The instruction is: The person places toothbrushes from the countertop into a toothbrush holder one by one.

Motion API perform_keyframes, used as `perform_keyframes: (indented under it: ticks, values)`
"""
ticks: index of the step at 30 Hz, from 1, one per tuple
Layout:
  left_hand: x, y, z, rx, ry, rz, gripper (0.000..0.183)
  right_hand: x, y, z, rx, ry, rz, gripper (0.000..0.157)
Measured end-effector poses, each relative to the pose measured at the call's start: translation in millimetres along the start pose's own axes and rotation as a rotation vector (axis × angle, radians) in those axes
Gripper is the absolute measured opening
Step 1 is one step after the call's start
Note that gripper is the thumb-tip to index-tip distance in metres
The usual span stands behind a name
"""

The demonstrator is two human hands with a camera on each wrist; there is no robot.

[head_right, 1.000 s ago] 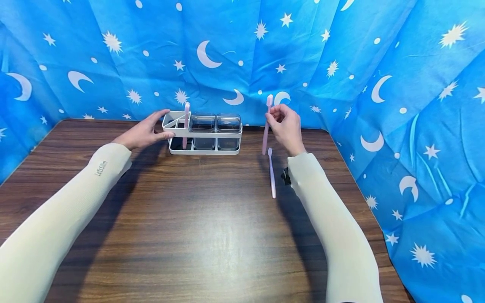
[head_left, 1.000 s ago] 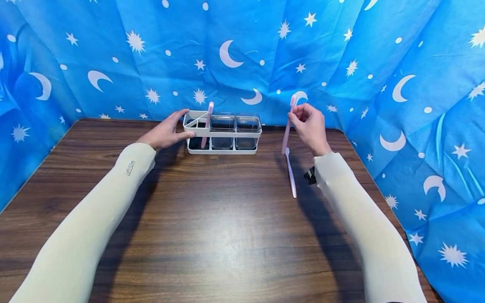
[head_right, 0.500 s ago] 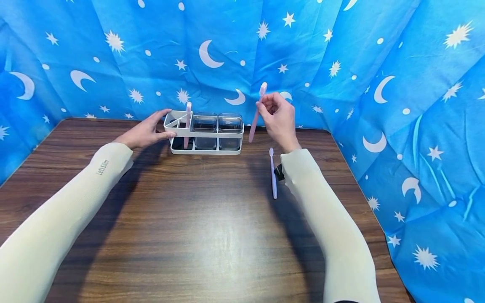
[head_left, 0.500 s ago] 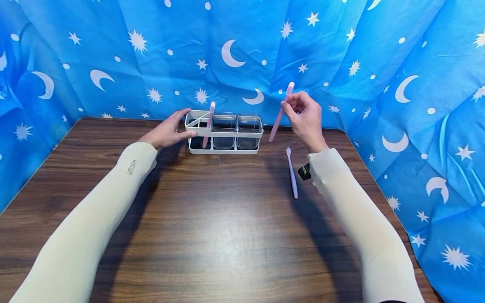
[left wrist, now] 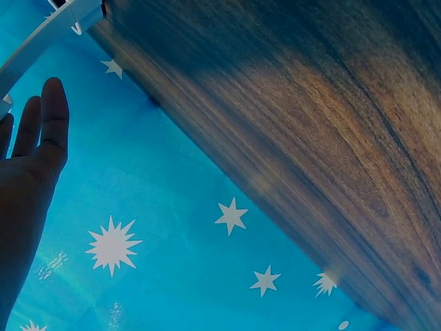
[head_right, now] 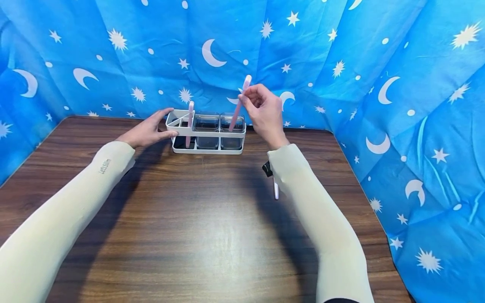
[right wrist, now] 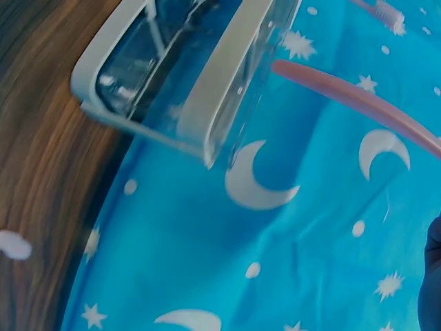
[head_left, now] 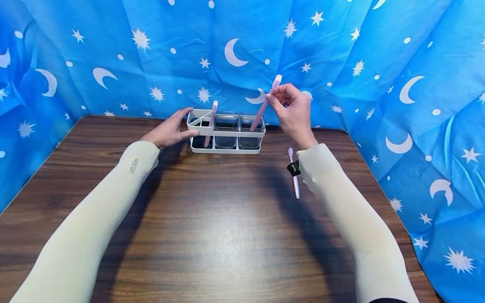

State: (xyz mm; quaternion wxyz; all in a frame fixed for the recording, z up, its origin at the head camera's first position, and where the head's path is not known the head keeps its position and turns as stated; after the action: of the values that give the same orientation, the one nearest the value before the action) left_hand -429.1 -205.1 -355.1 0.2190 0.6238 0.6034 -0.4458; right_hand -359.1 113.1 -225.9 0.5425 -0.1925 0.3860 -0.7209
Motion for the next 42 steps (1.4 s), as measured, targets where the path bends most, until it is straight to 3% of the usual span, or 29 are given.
perform_keyframes:
  ticks: [5,14,21,28,35,42]
  values:
    - [1.1,-1.0,-1.2,-0.006,-0.002,-0.003,0.092,17.2,0.7,5.1,0.021,-0.041,0.045,0.018]
    - [0.1,-2.6,-1.4,0.023,0.013,-0.008,0.09,49.0,2.6,19.7,-0.02,-0.053,0.064,0.018]
    - [-1.0,-3.3,1.1,0.054,0.023,-0.018,0.091,71.4,5.6,25.0,0.055,-0.087,0.085,0.017]
    - [-1.3,-1.7,-0.3,0.037,0.028,-0.002,0.091,84.9,7.6,29.7,0.069,-0.079,0.098,0.017]
    - [0.4,-1.6,1.9,0.021,0.029,-0.003,0.09,109.8,9.7,-10.3,0.08,-0.001,0.153,0.023]
    - [0.8,-1.4,4.2,0.03,0.041,-0.018,0.09,124.4,17.0,-22.2,0.12,0.086,0.208,0.018]
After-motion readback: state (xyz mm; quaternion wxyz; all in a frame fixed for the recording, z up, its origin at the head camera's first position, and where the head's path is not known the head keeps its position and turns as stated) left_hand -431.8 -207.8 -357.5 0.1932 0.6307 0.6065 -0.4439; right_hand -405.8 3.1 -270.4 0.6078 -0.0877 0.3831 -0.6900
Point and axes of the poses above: each hand's wrist, its own y-axis away from the middle knuckle, its own x-axis out of the palm, z = x × y, the point moved 3 cm from there along -y, towards the middle knuckle, and after that the axes turned 14 degrees about -z, right-handed, at the moved point
